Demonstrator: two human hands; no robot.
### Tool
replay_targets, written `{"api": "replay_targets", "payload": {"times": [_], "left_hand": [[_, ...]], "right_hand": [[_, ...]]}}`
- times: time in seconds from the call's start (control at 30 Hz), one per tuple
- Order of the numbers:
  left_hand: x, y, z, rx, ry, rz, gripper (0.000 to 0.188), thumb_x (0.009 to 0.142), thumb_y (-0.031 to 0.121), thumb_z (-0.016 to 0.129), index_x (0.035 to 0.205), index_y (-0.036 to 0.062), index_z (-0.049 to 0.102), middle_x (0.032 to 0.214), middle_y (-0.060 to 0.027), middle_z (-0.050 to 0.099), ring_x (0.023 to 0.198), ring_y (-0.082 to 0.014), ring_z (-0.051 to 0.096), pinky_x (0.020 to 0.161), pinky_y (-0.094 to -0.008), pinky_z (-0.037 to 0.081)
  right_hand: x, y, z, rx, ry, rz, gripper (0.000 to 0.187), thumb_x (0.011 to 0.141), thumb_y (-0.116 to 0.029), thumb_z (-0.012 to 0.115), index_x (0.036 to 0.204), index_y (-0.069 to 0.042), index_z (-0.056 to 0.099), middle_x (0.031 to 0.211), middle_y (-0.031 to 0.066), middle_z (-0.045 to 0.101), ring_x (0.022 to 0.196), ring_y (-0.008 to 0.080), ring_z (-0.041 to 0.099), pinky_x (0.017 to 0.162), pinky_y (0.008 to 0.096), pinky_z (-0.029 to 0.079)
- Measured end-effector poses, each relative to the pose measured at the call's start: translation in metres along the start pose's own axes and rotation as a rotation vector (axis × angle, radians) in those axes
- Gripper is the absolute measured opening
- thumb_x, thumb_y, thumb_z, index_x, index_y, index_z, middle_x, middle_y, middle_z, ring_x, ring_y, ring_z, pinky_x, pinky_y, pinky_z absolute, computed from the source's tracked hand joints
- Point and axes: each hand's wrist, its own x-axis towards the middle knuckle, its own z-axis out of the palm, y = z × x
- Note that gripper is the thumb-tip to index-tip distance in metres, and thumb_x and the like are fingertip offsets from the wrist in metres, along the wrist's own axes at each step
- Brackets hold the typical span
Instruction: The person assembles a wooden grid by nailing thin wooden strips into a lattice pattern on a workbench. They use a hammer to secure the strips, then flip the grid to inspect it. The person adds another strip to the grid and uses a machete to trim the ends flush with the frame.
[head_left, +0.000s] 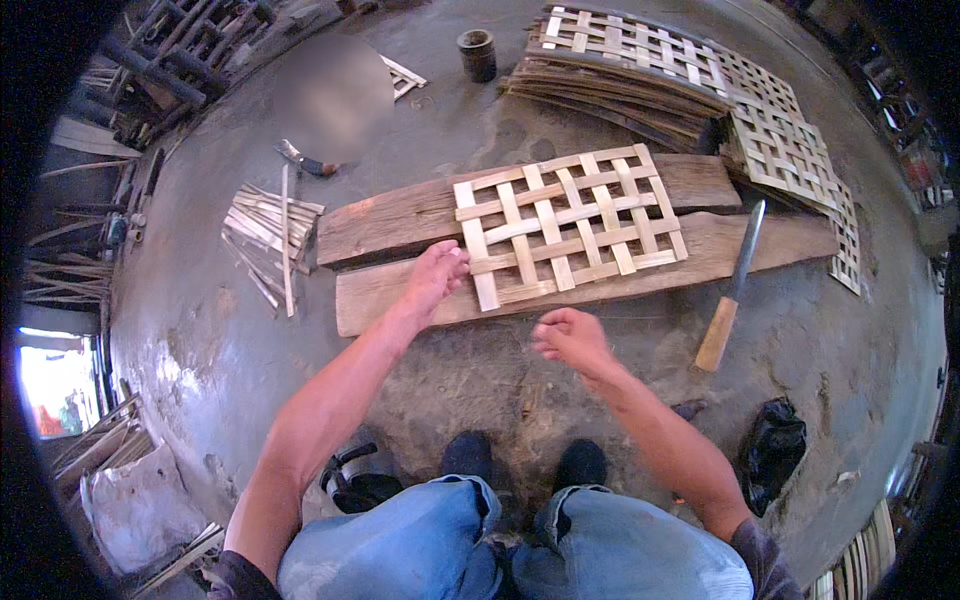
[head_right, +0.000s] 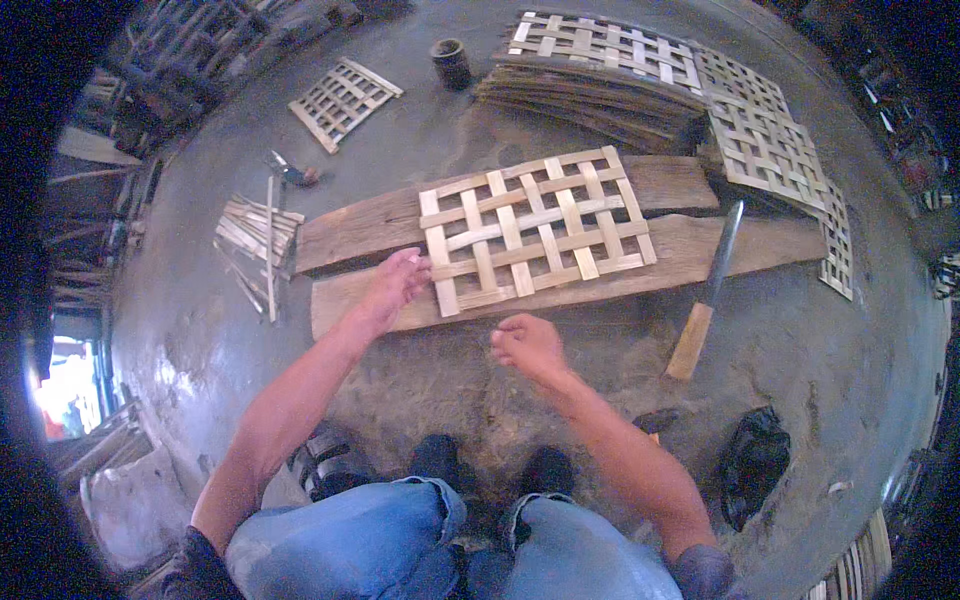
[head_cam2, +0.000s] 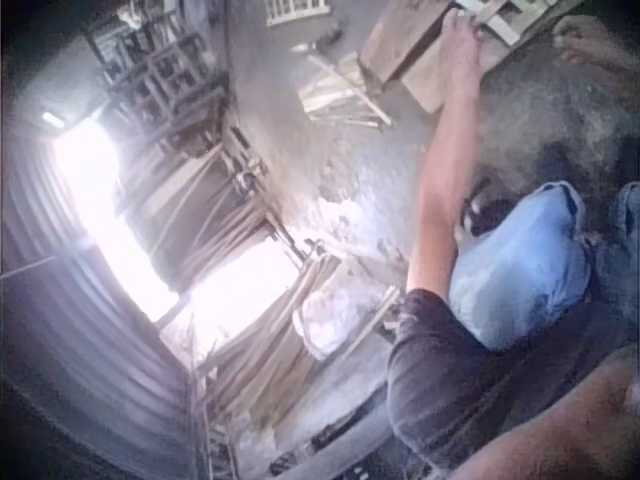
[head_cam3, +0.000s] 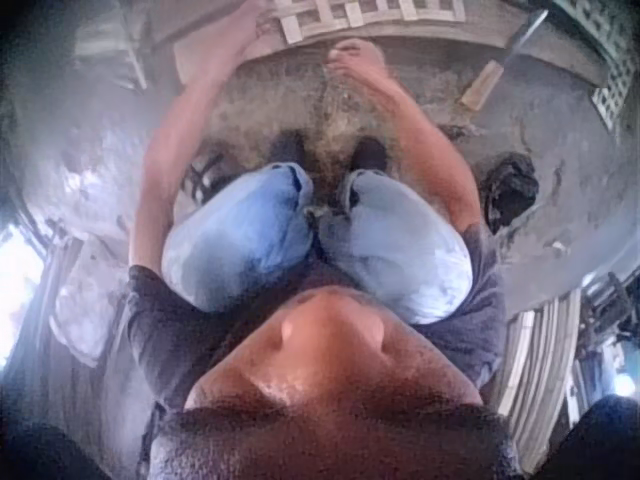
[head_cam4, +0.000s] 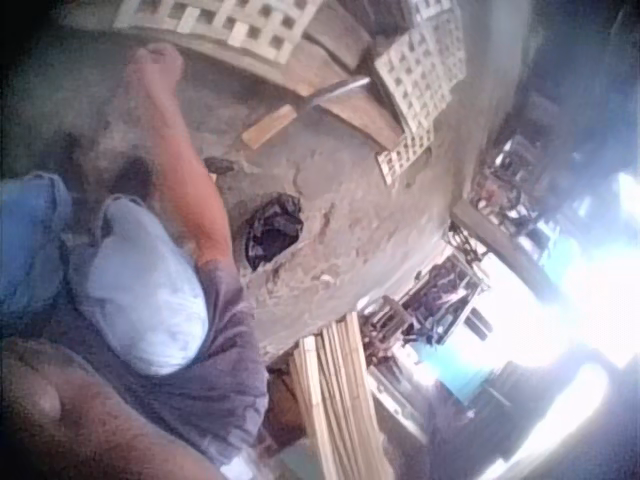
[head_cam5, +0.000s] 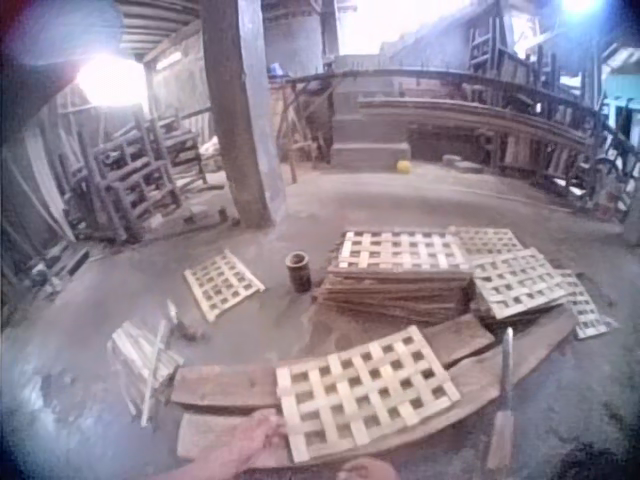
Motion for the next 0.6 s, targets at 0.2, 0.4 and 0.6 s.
{"api": "replay_targets", "payload": {"times": [0.2, 0.4, 0.6], "left_hand": [[0.017, 0.014, 0.021, 0.134, 0.005, -0.013, 0.042, 0.094, 0.028, 0.055, 0.13, 0.0075, 0.048, 0.116, -0.0037, 0.06, 0.103, -0.015, 0.056, 0.084, -0.0305, 0.043], [0.026, 0.002, -0.009, 0.05, 0.06, 0.077, 0.036, 0.091, 0.025, 0.057, 0.12, 0.0042, 0.057, 0.104, -0.0047, 0.063, 0.09, -0.0138, 0.055, 0.076, -0.0298, 0.045], [0.027, -0.001, -0.034, 0.29, -0.078, 0.159, 0.049, 0.092, 0.032, 0.059, 0.133, 0.0068, 0.051, 0.128, -0.0091, 0.055, 0.115, -0.0219, 0.052, 0.096, -0.0367, 0.044]], "right_hand": [[0.043, -0.059, -0.195, -0.731, 0.915, -0.555, 0.022, 0.085, -0.017, 0.061, 0.101, -0.004, 0.067, 0.093, 0.0141, 0.068, 0.086, 0.0287, 0.065, 0.078, 0.038, 0.05], [0.075, -0.048, -0.195, -0.764, 0.577, -0.49, 0.03, 0.082, -0.018, 0.064, 0.107, -0.003, 0.066, 0.096, 0.0123, 0.068, 0.088, 0.0238, 0.065, 0.082, 0.0359, 0.05], [0.064, -0.006, -0.197, -0.743, 0.516, -0.386, 0.031, 0.082, -0.013, 0.065, 0.111, -0.004, 0.064, 0.1, 0.0107, 0.067, 0.092, 0.022, 0.062, 0.084, 0.0342, 0.048]]}}
